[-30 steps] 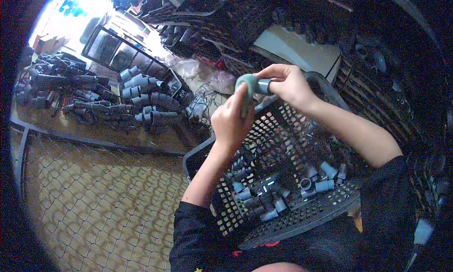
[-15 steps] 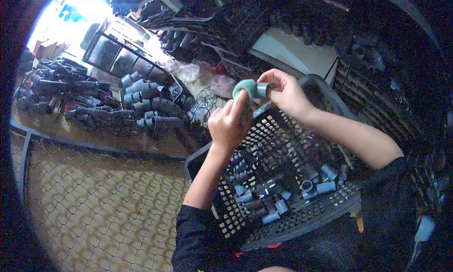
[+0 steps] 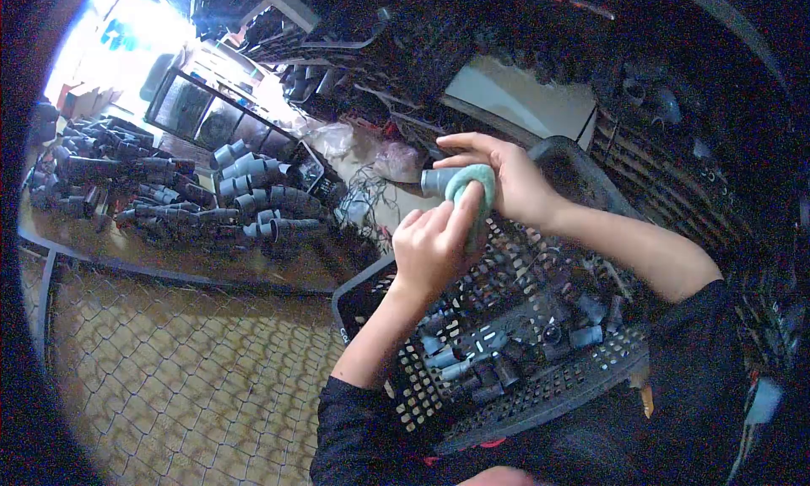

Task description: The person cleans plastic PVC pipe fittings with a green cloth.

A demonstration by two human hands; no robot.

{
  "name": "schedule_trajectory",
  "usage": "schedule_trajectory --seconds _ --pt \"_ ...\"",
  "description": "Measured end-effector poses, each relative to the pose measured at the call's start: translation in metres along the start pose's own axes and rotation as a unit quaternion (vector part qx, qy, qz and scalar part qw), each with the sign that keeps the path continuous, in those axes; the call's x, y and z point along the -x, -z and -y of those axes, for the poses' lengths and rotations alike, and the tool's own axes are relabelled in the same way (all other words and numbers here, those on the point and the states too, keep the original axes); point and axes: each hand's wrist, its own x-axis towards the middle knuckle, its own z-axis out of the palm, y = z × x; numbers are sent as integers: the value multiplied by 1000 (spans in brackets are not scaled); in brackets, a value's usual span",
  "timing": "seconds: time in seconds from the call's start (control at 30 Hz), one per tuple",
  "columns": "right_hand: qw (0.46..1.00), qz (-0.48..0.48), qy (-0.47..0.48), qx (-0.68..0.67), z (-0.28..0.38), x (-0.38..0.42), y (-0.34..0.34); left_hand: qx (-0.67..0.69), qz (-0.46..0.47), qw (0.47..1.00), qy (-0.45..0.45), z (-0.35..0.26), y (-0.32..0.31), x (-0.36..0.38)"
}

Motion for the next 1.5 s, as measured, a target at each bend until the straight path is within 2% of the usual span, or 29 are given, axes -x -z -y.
schedule_trajectory --seconds 0.03,0.13,0.17,0.23,0.27,0.37,0.4,0.43,0.5,0.6,0.7,0.73,0.77,0.83,0.87,0.9,0.97,1.0,1.1,1.2,1.27,1.3,1.33,1.4,1.43,1.5 --pt "1000 -5 18 10 2 1 -3 -8 2 1000 -8 -2 1 -1" --pt "995 32 -61 71 -7 -5 9 -44 -19 999 9 26 -8 6" --pt "996 29 -42 69 -14 -6 11 -51 -21 997 52 34 -10 6" --pt "998 22 -1 65 -24 -8 13 -94 58 973 203 48 -10 8" --pt "997 31 -41 53 -20 -7 12 -64 155 944 285 55 -4 7" --pt "952 25 -268 -146 9 -4 6 160 143 926 311 93 -31 36" --pt "914 97 -333 -210 1 -6 18 157 234 888 362 94 -35 38" --pt "885 170 -345 -263 -11 -10 22 183 298 878 327 100 -37 39" --pt "873 208 -343 -277 3 -6 17 264 247 906 220 130 -72 70" --pt "868 231 -362 -250 2 -1 13 207 249 917 234 119 -61 61" --pt "872 199 -316 -316 1 -2 14 172 312 878 318 104 -45 45" --pt "864 191 -326 -332 2 -9 18 166 331 867 334 101 -40 40" --pt "875 168 -322 -319 5 -12 20 181 319 869 331 102 -42 42" --pt "931 106 -300 -181 15 -16 21 208 296 874 325 103 -43 46" --pt "953 80 -261 -135 8 -17 23 228 313 851 354 103 -42 44" --pt "954 9 -271 -129 8 -20 24 220 305 862 340 105 -43 45" --pt "949 -23 -288 -126 15 -26 34 204 289 882 312 108 -44 49" --pt "957 -44 -251 -135 15 -29 36 205 295 876 323 109 -44 52" --pt "951 -105 -237 -170 19 -44 43 212 305 857 358 109 -39 55" --pt "962 -140 -201 -121 4 -58 63 224 315 834 395 109 -30 58" --pt "968 -165 -166 -94 -9 -67 78 215 283 860 366 117 -35 69" --pt "967 -194 -154 -54 -24 -74 88 210 267 872 352 121 -38 76" --pt "964 -224 -143 -13 -43 -81 101 227 277 849 388 119 -33 75" --pt "941 -310 -134 30 -47 -82 98 262 260 850 376 127 -31 84" --pt "924 -332 -130 137 -60 -82 106 278 254 851 367 132 -31 91" --pt "858 -364 -118 343 -98 -85 127 311 252 829 390 143 -32 108"
